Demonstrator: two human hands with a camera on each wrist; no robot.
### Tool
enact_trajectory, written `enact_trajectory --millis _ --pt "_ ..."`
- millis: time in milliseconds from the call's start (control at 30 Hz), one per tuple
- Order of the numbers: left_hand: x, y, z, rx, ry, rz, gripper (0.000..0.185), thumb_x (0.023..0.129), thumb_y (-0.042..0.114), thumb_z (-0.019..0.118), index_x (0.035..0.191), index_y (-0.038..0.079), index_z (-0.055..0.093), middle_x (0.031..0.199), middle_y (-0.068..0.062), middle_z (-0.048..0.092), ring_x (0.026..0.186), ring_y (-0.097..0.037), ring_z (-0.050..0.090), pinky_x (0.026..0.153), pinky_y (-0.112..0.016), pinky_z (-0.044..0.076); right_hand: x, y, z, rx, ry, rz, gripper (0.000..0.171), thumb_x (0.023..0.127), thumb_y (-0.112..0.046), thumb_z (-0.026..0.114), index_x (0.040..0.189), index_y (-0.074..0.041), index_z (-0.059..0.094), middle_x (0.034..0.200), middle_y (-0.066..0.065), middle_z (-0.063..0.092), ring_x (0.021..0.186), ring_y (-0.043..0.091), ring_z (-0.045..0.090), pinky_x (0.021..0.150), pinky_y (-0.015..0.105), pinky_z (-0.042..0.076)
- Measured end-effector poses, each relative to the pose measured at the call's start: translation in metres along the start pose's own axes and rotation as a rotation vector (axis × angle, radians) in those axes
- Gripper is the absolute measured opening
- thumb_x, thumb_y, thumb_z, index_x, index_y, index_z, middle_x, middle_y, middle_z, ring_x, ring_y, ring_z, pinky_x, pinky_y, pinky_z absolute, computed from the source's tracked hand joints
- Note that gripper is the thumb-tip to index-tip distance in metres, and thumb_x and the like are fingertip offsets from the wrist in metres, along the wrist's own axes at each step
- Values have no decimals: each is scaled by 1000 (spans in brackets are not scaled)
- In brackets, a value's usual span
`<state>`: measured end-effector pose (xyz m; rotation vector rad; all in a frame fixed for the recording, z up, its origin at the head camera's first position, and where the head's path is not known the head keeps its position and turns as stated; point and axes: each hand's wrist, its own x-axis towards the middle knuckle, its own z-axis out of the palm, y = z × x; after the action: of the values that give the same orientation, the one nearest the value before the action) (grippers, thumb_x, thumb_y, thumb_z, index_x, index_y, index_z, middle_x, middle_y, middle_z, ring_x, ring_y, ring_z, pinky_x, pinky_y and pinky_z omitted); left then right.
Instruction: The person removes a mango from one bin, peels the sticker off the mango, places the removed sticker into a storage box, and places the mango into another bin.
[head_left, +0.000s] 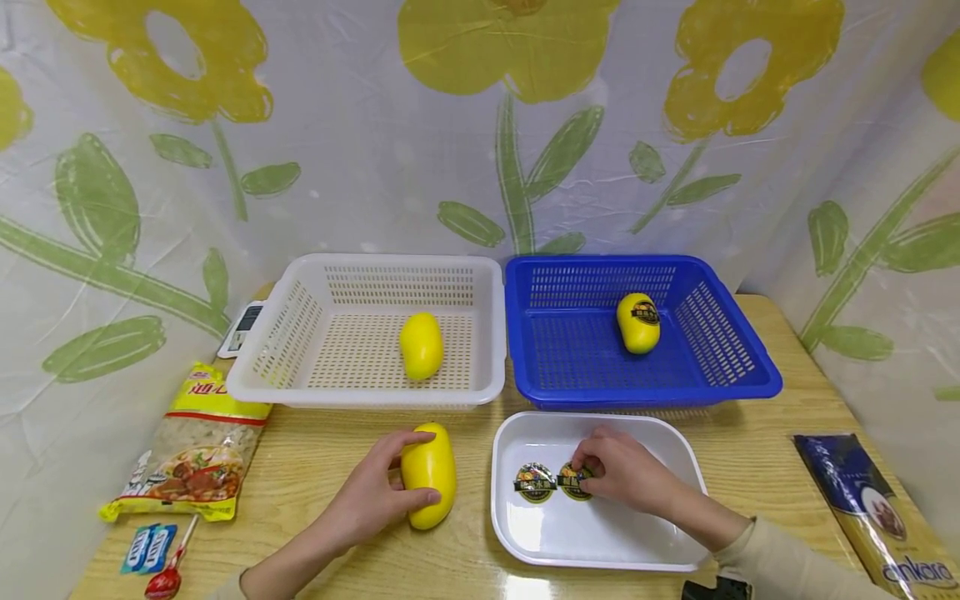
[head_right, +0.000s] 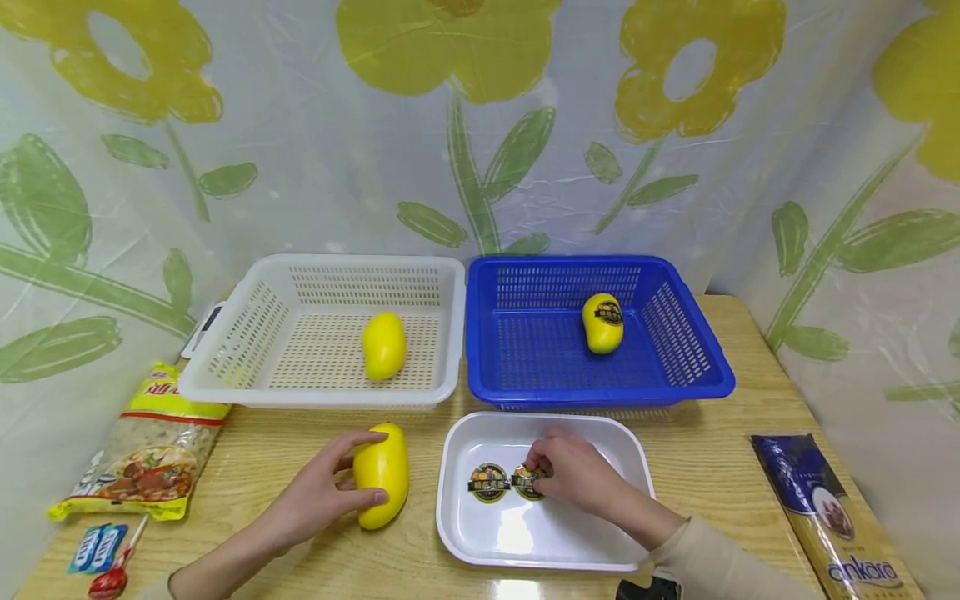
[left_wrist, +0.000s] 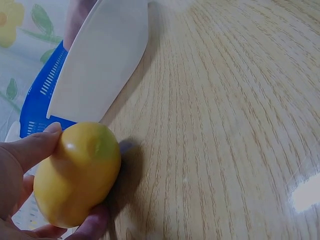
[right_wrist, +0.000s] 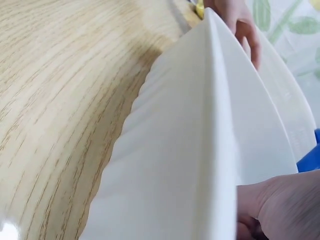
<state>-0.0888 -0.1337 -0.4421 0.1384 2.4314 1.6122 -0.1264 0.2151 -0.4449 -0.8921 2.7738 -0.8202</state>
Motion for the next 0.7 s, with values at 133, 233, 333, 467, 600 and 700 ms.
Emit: enact_trajectory --millis 133,233,333,467,600,700 --pt "-1 0 0 0 6 1 64 73 11 87 130 14 58 144 -19 40 113 -36 55 80 -31 56 2 3 0 133 -48 39 20 71 -7 82 87 -12 70 80 -9 62 71 0 57 66 21 51" --pt "-1 1 0 2 17 -2 63 72 11 87 129 15 59 143 -18 41 112 -35 55 81 -31 56 3 4 0 198 -60 44 22 72 -4 81 91 -10 71 82 -6 65 73 3 61 68 22 53" --pt "0 1 1 5 26 -8 63 72 10 87 128 16 60 143 -16 42 112 -33 55 81 -31 56 4 3 0 211 -58 26 23 72 -2 81 92 -8 71 83 -5 66 73 5 62 68 22 54" --pt "0 0 1 -2 21 -11 63 72 10 87 129 16 59 142 -16 42 112 -33 55 81 -30 56 5 2 -2 164 -59 -5 24 70 -1 81 91 -8 70 81 -5 64 73 5 60 67 22 53" --pt "1 -1 1 -6 8 -8 64 73 11 87 130 16 58 143 -16 41 113 -34 54 82 -30 56 4 2 -3 136 -80 -42 28 68 0 80 92 -7 69 82 -5 63 73 6 58 67 22 53" --pt "1 -2 2 -1 -5 8 63 74 11 86 130 15 57 142 -19 40 113 -36 54 82 -31 56 4 -1 -8 156 -118 -45 27 70 -2 80 95 -7 70 84 -4 64 75 7 59 68 22 53"
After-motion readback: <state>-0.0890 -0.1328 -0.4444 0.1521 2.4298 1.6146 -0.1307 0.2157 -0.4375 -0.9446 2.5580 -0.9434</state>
